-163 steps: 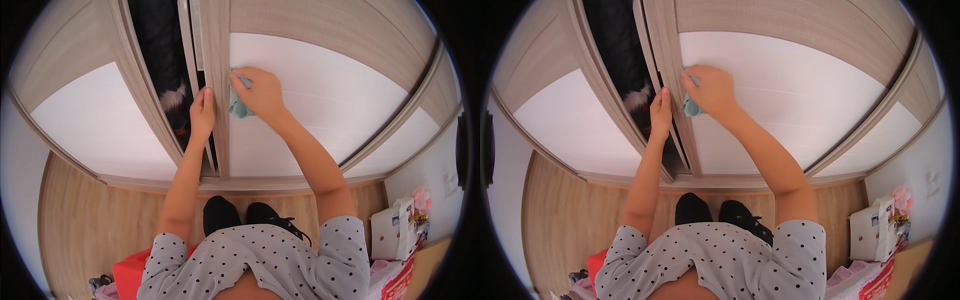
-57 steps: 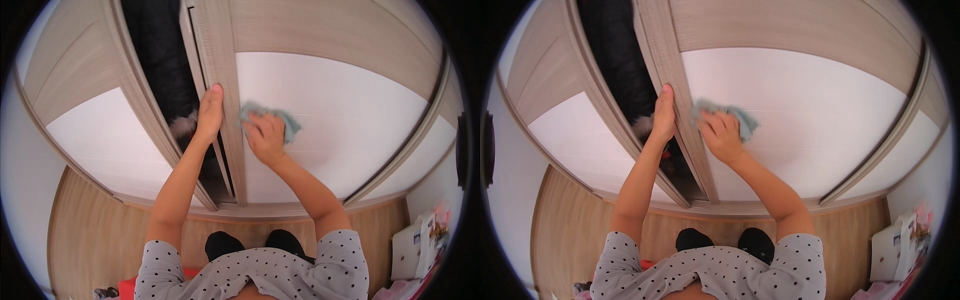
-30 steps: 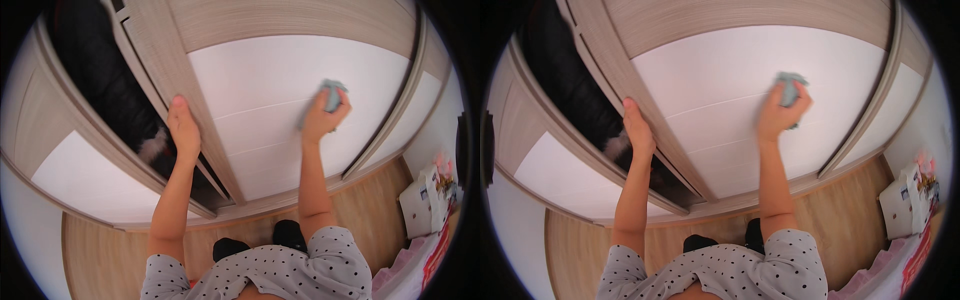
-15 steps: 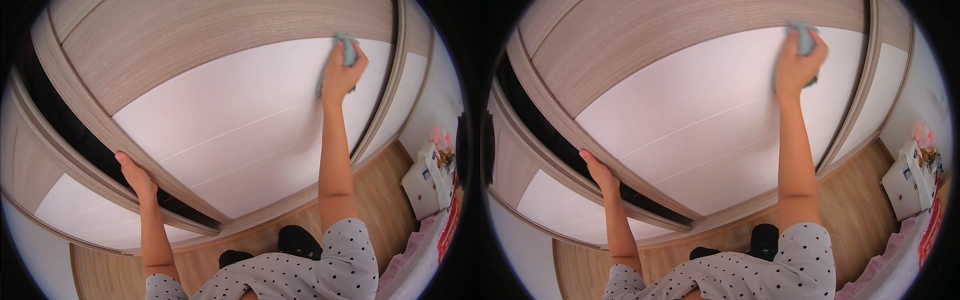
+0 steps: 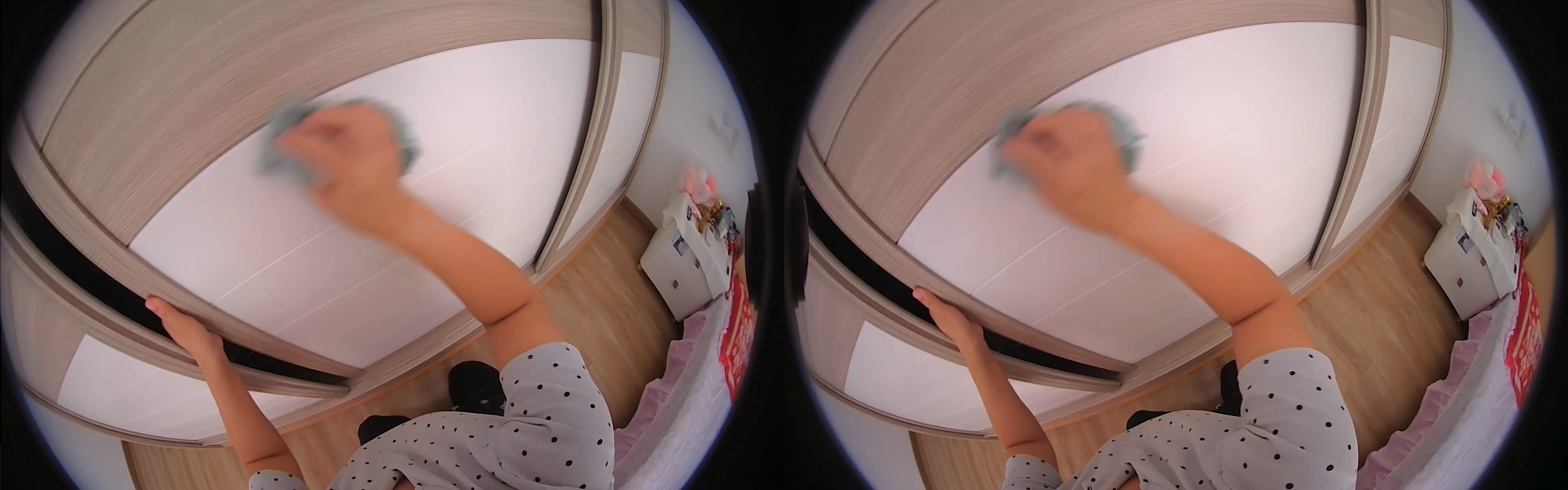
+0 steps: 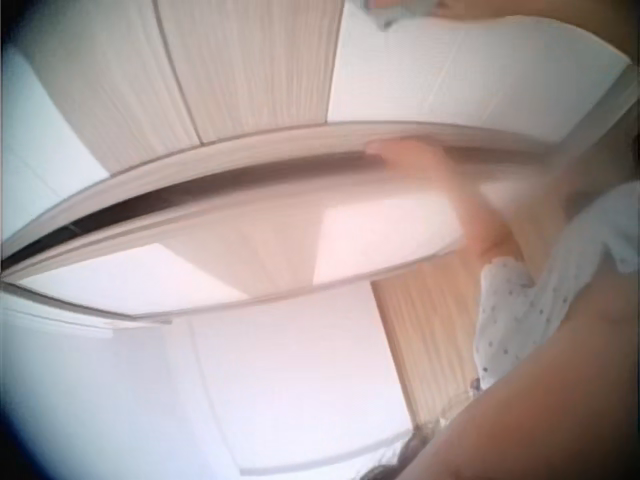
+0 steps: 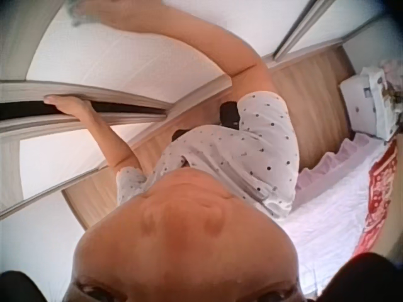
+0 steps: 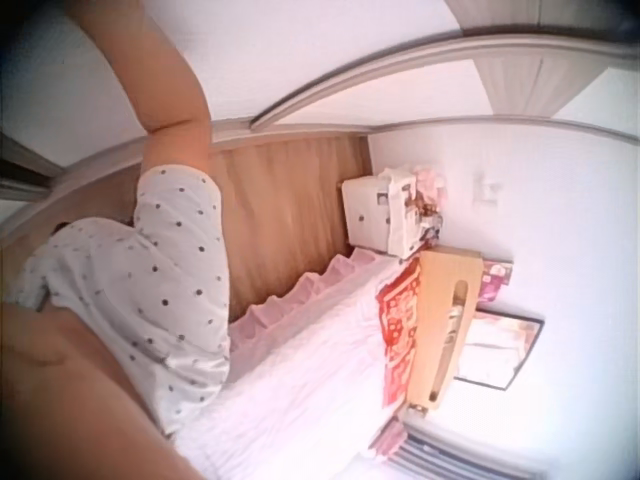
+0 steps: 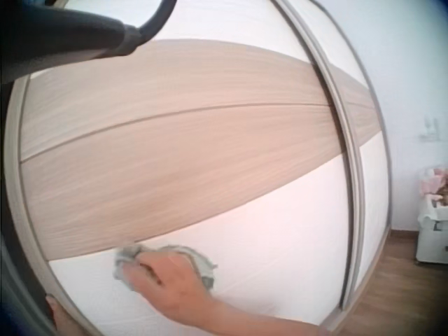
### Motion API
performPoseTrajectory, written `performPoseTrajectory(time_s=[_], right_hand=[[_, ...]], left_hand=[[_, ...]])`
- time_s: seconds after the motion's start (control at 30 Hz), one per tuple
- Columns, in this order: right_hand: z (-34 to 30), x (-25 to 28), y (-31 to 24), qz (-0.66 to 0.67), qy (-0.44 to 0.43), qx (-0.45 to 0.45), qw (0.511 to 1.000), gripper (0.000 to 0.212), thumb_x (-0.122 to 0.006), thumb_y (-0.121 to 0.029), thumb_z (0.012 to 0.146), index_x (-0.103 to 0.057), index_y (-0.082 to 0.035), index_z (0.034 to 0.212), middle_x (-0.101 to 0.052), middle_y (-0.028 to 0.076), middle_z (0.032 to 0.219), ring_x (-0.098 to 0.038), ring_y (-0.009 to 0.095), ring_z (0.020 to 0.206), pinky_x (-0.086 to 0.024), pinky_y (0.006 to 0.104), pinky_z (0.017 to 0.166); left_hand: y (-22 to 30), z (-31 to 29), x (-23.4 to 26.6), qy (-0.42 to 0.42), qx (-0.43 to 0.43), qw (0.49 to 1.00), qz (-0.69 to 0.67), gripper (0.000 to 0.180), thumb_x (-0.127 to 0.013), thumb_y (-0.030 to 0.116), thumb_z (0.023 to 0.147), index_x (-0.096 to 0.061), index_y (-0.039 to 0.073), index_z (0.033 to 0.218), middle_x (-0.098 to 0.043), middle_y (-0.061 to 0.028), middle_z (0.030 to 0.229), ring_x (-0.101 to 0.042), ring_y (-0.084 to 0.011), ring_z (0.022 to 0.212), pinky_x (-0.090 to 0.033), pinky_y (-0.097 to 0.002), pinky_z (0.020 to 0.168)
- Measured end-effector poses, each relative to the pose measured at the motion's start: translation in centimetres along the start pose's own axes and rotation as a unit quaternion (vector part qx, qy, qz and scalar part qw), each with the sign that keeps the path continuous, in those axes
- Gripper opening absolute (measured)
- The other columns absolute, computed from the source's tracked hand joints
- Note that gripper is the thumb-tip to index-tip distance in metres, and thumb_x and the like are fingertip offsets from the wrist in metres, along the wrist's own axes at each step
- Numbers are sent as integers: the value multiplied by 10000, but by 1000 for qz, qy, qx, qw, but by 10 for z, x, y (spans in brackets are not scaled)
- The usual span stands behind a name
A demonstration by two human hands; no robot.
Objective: The person walks into a bedroom and wipes the surface of a large sliding closet door using a light blue cloth. They systematically clean the white and wood-grain panels of the door, moving from top to bottom and side to side.
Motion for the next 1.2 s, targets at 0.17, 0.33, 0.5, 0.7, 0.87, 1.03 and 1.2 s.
performPoseTrajectory(time_s=[0.17,0.33,0.5,0.7,0.87,1.03,1.2], right_hand=[[-19,135,160,-169,170,-133,962,304,-702,-97,747,-591,-26,1021,-566,136,987,-538,290,932,-431,364,824],[-66,249,286,-182,326,-392,841,381,-626,-225,851,-506,13,1124,-509,187,1100,-508,307,1014,-394,391,910],[-32,140,164,-177,201,-180,946,296,-660,-36,666,-608,-44,957,-593,126,968,-531,318,914,-405,425,774],[-38,71,67,-31,-19,63,997,278,-626,-52,678,-655,-153,935,-568,14,966,-525,202,871,-403,365,775],[-22,134,144,-116,111,-85,983,421,-675,12,604,-649,-128,1000,-584,56,1042,-535,246,925,-392,381,821],[-28,159,156,-153,160,-87,971,379,-619,58,660,-612,-66,1019,-558,102,1107,-507,312,979,-388,401,812],[-30,158,161,-90,158,-83,980,422,-571,97,623,-608,-50,1018,-556,125,1118,-519,334,968,-401,422,806]], left_hand=[[-4,5,-1,-19,-3,1000,-15,789,-286,598,945,-247,-33,1418,-319,-166,1449,-350,-279,1302,-264,-347,1081],[-3,4,-2,26,-10,999,19,755,-247,568,965,-245,-32,1423,-300,-158,1465,-338,-267,1311,-252,-336,1088],[0,-1,5,54,21,998,18,796,-231,604,948,-251,-38,1418,-315,-169,1455,-354,-286,1300,-267,-350,1087],[14,0,13,125,-54,984,117,820,-250,607,944,-335,-93,1362,-380,-244,1396,-425,-335,1237,-330,-358,1043],[39,4,31,85,-246,929,264,658,-255,467,998,-423,-112,1263,-470,-258,1280,-488,-352,1134,-399,-384,966],[110,-100,-66,61,-529,770,350,355,-453,77,950,-406,-49,1279,-484,-227,1246,-499,-364,1136,-417,-425,949],[80,-162,-151,-143,-629,671,367,451,-425,170,963,-310,6,1367,-403,-213,1374,-337,-413,1308,-237,-550,1061]])
Point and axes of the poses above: each hand's wrist, its own z-axis towards the middle knuckle, its own x-axis out of the back of the hand, y = z × x, the point moved 10 cm from there along z, towards the middle knuckle
